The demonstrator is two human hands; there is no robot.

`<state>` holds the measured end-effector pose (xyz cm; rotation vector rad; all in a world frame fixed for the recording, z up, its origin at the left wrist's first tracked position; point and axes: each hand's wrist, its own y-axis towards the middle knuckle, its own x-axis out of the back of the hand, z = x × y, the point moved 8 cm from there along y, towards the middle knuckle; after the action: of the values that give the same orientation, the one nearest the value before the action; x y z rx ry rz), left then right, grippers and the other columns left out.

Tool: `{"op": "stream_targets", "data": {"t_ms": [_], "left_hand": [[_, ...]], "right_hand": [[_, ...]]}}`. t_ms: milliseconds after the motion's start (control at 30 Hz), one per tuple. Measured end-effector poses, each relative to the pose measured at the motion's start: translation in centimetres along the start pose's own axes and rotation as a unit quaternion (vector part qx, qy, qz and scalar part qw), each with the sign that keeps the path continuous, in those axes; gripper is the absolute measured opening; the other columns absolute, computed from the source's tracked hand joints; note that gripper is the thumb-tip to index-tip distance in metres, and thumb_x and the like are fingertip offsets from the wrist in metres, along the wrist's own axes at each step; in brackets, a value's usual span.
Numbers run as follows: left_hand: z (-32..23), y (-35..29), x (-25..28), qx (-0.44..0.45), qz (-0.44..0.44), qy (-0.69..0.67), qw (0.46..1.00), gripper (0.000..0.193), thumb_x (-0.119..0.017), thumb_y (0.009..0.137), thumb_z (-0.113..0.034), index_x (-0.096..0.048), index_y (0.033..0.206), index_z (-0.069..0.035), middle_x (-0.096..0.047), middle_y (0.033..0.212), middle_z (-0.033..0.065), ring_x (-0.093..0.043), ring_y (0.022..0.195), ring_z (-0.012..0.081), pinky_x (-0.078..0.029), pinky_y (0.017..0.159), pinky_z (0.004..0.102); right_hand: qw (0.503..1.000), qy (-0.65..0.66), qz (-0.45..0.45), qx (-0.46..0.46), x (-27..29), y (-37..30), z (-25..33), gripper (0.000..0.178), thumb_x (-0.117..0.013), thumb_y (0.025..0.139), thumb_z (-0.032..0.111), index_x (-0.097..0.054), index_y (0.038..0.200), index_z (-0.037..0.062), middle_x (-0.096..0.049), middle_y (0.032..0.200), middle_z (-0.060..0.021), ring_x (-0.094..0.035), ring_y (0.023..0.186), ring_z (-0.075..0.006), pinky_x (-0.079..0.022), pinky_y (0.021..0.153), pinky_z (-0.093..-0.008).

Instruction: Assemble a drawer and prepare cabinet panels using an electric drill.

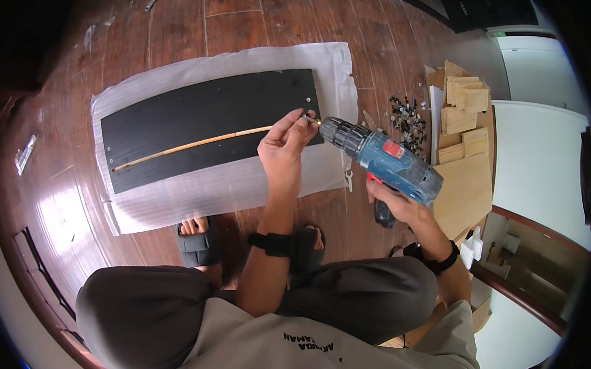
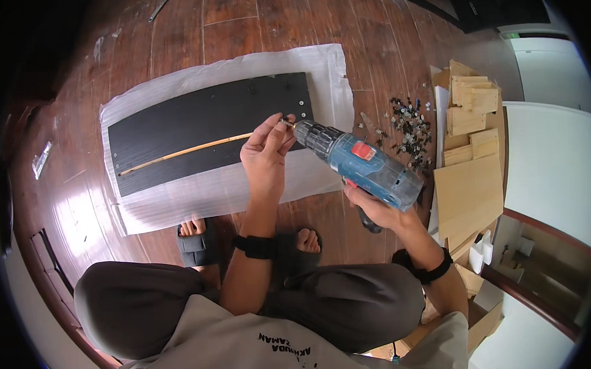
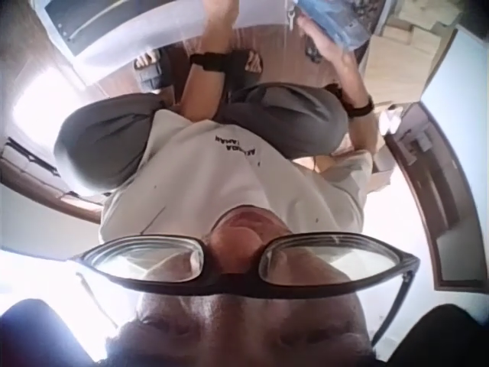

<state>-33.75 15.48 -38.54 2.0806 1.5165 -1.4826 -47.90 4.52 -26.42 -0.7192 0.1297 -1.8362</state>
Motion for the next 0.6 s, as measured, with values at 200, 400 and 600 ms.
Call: {"op": "stream_targets", "data": {"t_ms": [200,400,600], "left_hand": [[-1.6,0.8,2.3,0.021,-0.062,-0.025,0.998,0.023,-0.058,0.09,0.0,-0.058,0.11,0.01,-0.067,0.098,0.0168,-0.067,0.086,0.0194,-0.056,0.082,0.0312],[-3.0,2.2,4.5,0.01,-0.108,-0.072,0.991,0.021,-0.058,0.089,0.001,-0.059,0.109,0.009,-0.068,0.098,0.0156,-0.067,0.083,0.0173,-0.057,0.081,0.0305],[-3.6,4.8,6.2,-0.035,-0.138,-0.051,0.989,0.021,-0.06,0.09,-0.001,-0.06,0.109,0.007,-0.068,0.098,0.0144,-0.066,0.083,0.0147,-0.057,0.078,0.0286]], "right_hand": [[0.99,-0.138,0.006,0.023,-1.9,2.4,0.8,0.012,-0.066,0.078,0.01,-0.065,0.09,0.0074,-0.065,0.082,-0.0059,-0.062,0.075,-0.0196,-0.049,0.07,-0.0339],[0.97,-0.237,0.029,0.048,-3.7,5.3,2.9,0.013,-0.069,0.076,0.013,-0.066,0.088,0.0082,-0.066,0.082,-0.0064,-0.063,0.075,-0.0222,-0.05,0.07,-0.0356],[0.931,-0.346,0.066,0.094,-5.8,9.8,6.0,0.015,-0.069,0.075,0.014,-0.067,0.089,0.0081,-0.066,0.083,-0.0092,-0.064,0.075,-0.0251,-0.051,0.068,-0.036]]}}
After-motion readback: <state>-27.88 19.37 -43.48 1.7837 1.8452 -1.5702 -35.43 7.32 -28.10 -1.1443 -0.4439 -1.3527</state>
